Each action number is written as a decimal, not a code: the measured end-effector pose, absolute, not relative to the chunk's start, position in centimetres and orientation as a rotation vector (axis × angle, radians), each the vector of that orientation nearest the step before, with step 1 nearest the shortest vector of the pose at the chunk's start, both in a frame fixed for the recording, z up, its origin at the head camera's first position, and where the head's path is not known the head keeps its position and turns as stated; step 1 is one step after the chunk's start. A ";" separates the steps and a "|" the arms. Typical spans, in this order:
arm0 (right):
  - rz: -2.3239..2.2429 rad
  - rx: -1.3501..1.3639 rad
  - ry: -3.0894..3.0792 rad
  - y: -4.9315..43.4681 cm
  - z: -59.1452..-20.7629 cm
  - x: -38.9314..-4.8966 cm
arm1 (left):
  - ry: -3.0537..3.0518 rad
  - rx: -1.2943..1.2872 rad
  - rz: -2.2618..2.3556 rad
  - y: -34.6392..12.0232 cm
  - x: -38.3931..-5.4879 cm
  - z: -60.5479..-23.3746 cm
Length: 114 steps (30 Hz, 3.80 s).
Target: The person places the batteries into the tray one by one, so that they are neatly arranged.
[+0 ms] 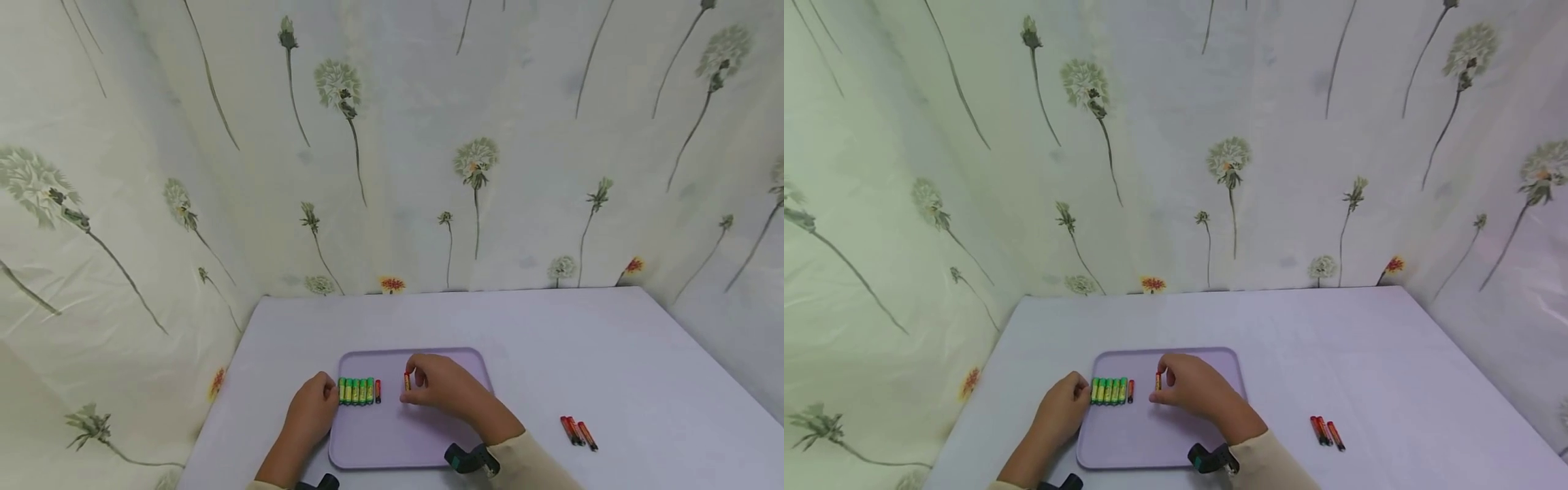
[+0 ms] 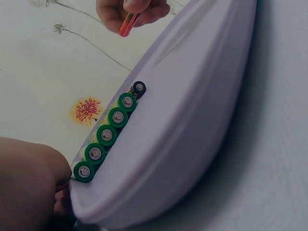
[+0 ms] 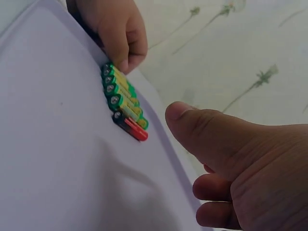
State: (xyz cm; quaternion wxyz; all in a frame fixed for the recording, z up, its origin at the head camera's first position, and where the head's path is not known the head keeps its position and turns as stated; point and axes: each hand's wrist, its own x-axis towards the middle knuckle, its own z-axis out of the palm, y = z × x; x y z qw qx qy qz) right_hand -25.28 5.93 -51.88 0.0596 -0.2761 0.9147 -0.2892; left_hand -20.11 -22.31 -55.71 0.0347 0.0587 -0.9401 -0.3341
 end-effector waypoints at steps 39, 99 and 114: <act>-0.672 -0.843 2.789 0.8 -54.7 -26.2 | -2.872 0.138 -0.998 -22.3 -20.0 -55.5; -0.879 -0.580 2.771 13.1 -50.9 -21.9 | -2.906 0.177 -1.028 -22.2 -19.9 -55.3; -0.784 -0.236 2.893 27.3 -51.7 -18.5 | -2.904 0.191 -1.014 -22.1 -20.1 -55.6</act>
